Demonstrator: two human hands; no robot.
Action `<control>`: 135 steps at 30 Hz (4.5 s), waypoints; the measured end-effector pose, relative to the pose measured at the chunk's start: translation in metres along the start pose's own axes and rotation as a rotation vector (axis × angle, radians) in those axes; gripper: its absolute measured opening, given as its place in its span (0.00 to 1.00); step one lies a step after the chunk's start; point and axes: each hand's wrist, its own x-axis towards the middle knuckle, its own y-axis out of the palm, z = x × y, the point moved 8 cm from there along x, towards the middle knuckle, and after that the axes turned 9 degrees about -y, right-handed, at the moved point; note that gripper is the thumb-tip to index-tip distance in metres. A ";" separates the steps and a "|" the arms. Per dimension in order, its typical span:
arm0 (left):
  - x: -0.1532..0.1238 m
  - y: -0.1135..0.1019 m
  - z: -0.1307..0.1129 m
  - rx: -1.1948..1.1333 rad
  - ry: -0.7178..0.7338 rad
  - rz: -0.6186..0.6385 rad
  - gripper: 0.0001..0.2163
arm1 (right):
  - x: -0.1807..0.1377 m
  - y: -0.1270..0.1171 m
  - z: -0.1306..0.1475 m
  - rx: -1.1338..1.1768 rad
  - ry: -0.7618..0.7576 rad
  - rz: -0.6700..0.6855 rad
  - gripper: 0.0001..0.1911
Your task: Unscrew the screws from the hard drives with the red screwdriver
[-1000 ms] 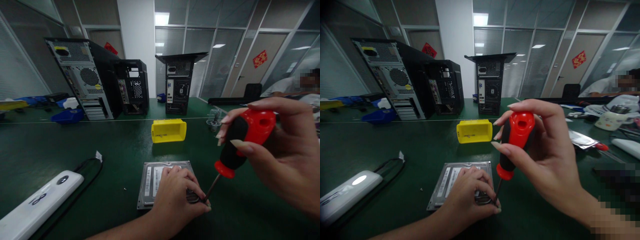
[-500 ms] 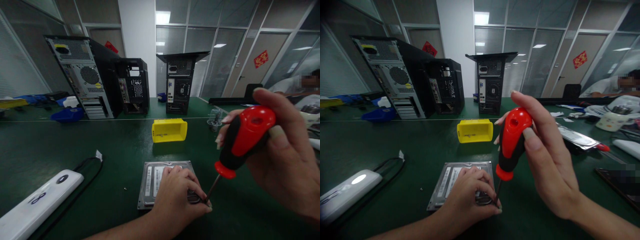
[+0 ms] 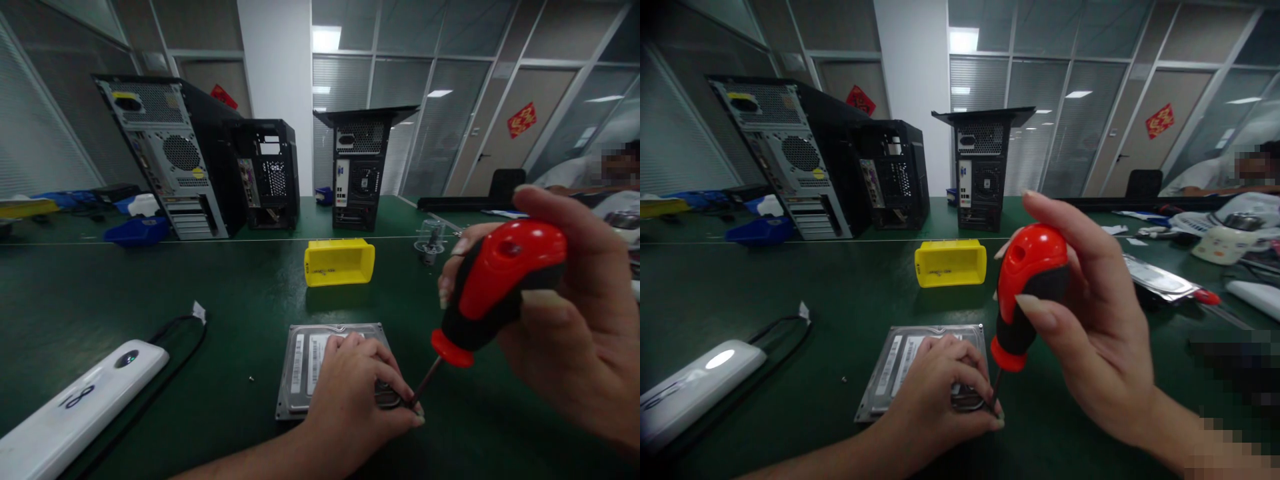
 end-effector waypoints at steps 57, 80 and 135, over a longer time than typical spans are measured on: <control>0.001 0.002 0.002 0.010 0.001 0.005 0.06 | 0.005 0.009 -0.003 0.203 0.072 0.059 0.17; -0.001 0.002 0.003 0.004 0.008 -0.014 0.08 | 0.003 0.016 -0.010 0.341 0.200 0.055 0.18; 0.000 0.003 0.005 0.001 0.076 -0.036 0.09 | 0.006 0.008 -0.005 0.152 0.017 0.110 0.25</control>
